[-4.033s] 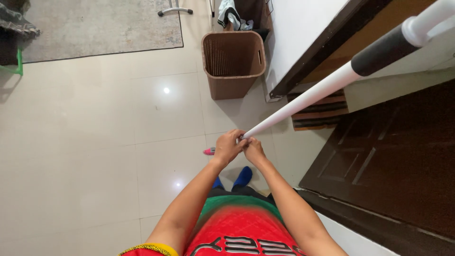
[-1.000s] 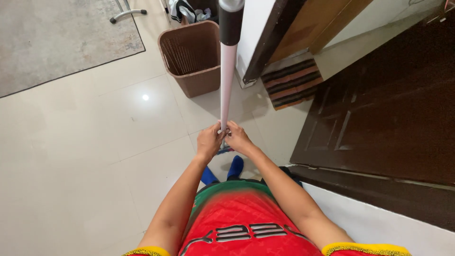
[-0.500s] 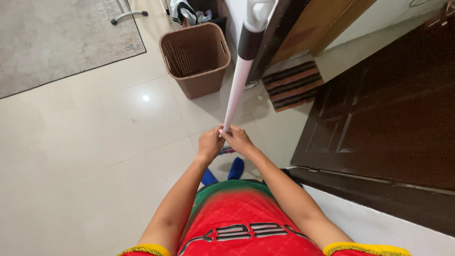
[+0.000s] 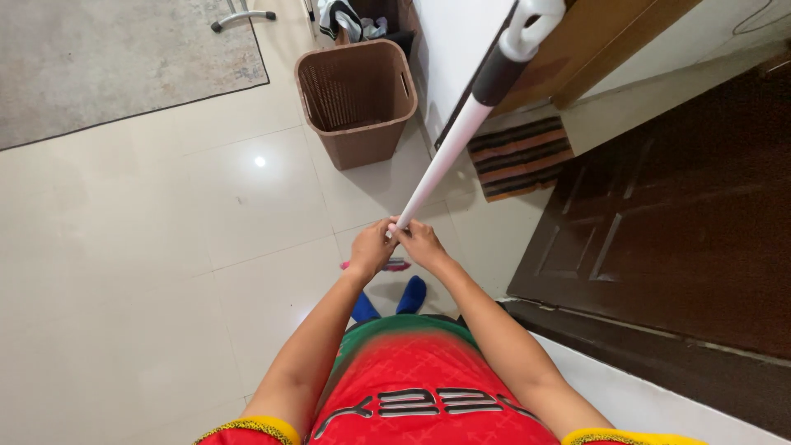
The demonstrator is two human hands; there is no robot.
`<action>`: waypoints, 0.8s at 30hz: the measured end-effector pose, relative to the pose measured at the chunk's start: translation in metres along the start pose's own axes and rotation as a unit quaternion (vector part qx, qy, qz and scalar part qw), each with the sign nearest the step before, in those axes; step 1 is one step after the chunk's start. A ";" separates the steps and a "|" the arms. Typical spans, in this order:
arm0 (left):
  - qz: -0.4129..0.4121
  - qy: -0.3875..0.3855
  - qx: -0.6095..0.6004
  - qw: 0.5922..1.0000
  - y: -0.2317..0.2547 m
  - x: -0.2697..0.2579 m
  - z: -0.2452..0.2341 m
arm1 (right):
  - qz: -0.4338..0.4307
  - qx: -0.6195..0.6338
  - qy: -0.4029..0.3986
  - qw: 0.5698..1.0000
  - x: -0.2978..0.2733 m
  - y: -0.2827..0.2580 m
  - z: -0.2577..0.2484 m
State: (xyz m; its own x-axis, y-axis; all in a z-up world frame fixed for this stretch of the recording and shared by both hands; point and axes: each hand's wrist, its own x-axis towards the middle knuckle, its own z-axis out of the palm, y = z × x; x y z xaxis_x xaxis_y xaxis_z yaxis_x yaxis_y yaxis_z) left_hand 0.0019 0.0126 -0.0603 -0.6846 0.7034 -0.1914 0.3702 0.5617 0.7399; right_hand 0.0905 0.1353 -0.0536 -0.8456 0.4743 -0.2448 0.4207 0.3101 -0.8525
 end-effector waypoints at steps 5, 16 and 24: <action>0.019 -0.010 -0.050 0.999 -0.028 0.007 0.014 | -0.027 0.018 0.011 0.999 0.010 -0.009 -0.012; -0.009 0.042 -0.058 0.997 -0.061 -0.008 0.020 | -0.034 0.179 -0.001 0.983 0.024 -0.039 -0.023; -0.044 0.054 -0.031 0.997 -0.090 -0.018 -0.001 | -0.027 0.210 -0.041 0.976 0.033 -0.053 -0.004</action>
State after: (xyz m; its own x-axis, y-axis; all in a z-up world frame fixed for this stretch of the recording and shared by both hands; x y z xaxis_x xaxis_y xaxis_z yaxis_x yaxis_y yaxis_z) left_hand -0.0198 -0.0509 -0.1223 -0.7768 0.6005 -0.1893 0.2692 0.5885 0.7623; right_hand 0.0418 0.1382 -0.0147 -0.8934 0.3942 -0.2154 0.2172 -0.0408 -0.9753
